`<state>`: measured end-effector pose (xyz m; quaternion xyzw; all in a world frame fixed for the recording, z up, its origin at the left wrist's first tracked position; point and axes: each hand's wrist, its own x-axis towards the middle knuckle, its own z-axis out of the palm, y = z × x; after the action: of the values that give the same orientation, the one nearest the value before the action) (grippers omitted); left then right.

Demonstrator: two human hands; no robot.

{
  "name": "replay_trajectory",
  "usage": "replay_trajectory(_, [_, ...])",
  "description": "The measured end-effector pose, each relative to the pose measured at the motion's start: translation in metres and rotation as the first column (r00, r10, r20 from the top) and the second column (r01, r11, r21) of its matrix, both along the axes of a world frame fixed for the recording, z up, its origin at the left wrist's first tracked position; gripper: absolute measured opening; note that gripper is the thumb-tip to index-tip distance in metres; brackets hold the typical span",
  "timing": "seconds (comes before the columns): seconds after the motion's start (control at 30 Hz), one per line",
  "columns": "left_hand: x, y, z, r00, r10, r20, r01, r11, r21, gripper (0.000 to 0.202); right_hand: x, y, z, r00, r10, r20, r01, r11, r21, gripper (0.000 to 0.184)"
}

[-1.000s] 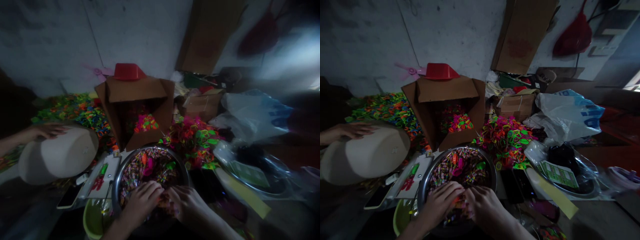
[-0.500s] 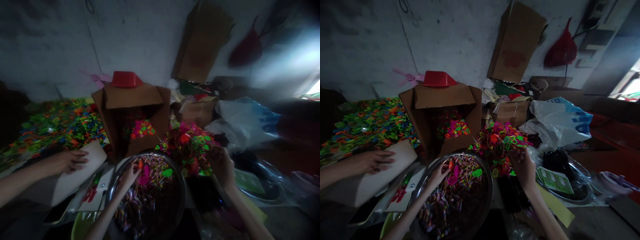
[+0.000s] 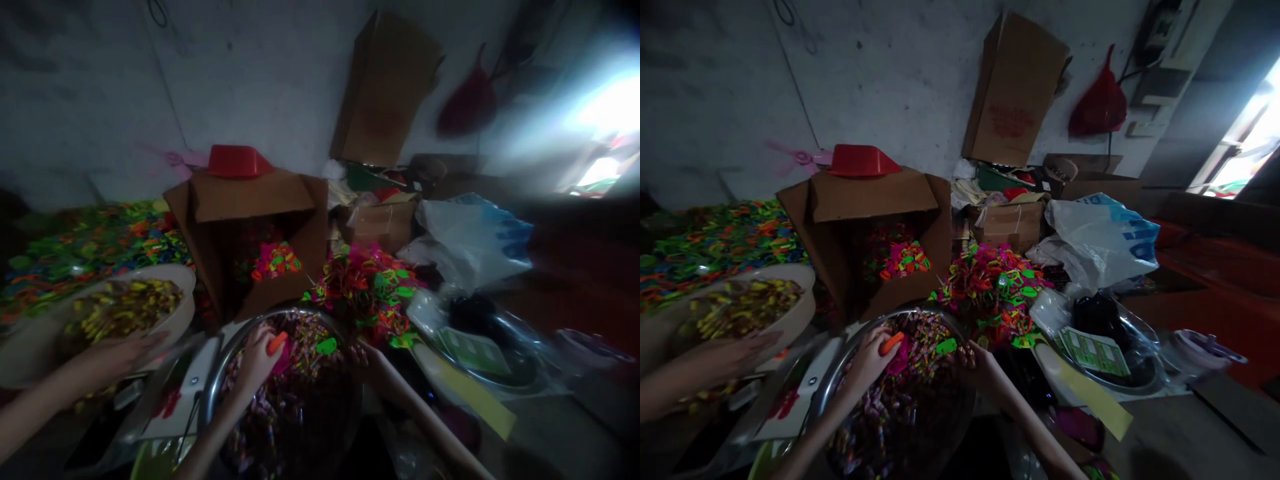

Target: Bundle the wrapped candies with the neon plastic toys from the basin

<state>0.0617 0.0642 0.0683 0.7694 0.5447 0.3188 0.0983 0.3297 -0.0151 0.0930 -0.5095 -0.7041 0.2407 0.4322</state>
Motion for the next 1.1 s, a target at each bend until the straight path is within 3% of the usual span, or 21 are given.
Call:
replay_trajectory(0.1, [0.011,-0.027,0.029,0.987,-0.159,0.032,0.160,0.986,-0.047,0.015,-0.011,-0.003,-0.002,0.998,0.043,-0.047,-0.045,0.998,-0.050,0.016])
replay_trajectory(0.13, [0.016,-0.036,0.037,0.971,-0.227,0.077,0.232,0.969,-0.078,0.016,-0.015,-0.004,0.000,0.997,0.051,-0.055,-0.054,0.997,-0.050,0.013])
replay_trajectory(0.23, [0.027,-0.059,0.056,0.942,-0.291,0.168,0.303,0.952,-0.052,0.014,-0.026,-0.013,0.017,0.997,0.072,-0.041,-0.072,0.997,0.011,0.006])
replay_trajectory(0.43, [0.038,-0.080,0.080,0.876,-0.373,0.305,0.382,0.924,0.032,0.018,-0.032,-0.035,0.047,0.991,0.127,-0.034,-0.126,0.991,0.051,0.022])
replay_trajectory(0.6, [0.038,-0.092,0.096,0.791,-0.370,0.488,0.435,0.900,-0.024,0.022,-0.027,-0.047,0.056,0.990,0.136,-0.037,-0.137,0.990,-0.033,0.026])
replay_trajectory(0.67, [0.037,-0.095,0.098,0.787,-0.339,0.515,0.426,0.903,-0.056,0.021,-0.026,-0.049,0.061,0.993,0.119,-0.024,-0.119,0.993,-0.002,0.023])
replay_trajectory(0.77, [0.035,-0.098,0.097,0.849,-0.301,0.435,0.359,0.932,-0.054,0.023,-0.024,-0.052,0.071,0.994,0.104,0.046,-0.110,0.980,0.167,0.021])
replay_trajectory(0.87, [0.033,-0.101,0.097,0.885,-0.342,0.315,0.337,0.939,0.071,0.027,-0.023,-0.056,0.083,0.966,0.120,0.230,-0.196,0.918,0.346,0.022])
replay_trajectory(0.97, [0.031,-0.104,0.099,0.892,-0.399,0.213,0.359,0.911,0.203,0.023,-0.023,-0.061,0.093,0.911,0.122,0.394,-0.287,0.872,0.395,0.025])
replay_trajectory(1.1, [0.029,-0.109,0.102,0.924,-0.367,0.109,0.335,0.913,0.234,0.032,-0.022,-0.067,0.102,0.877,0.131,0.462,-0.334,0.857,0.392,0.031])
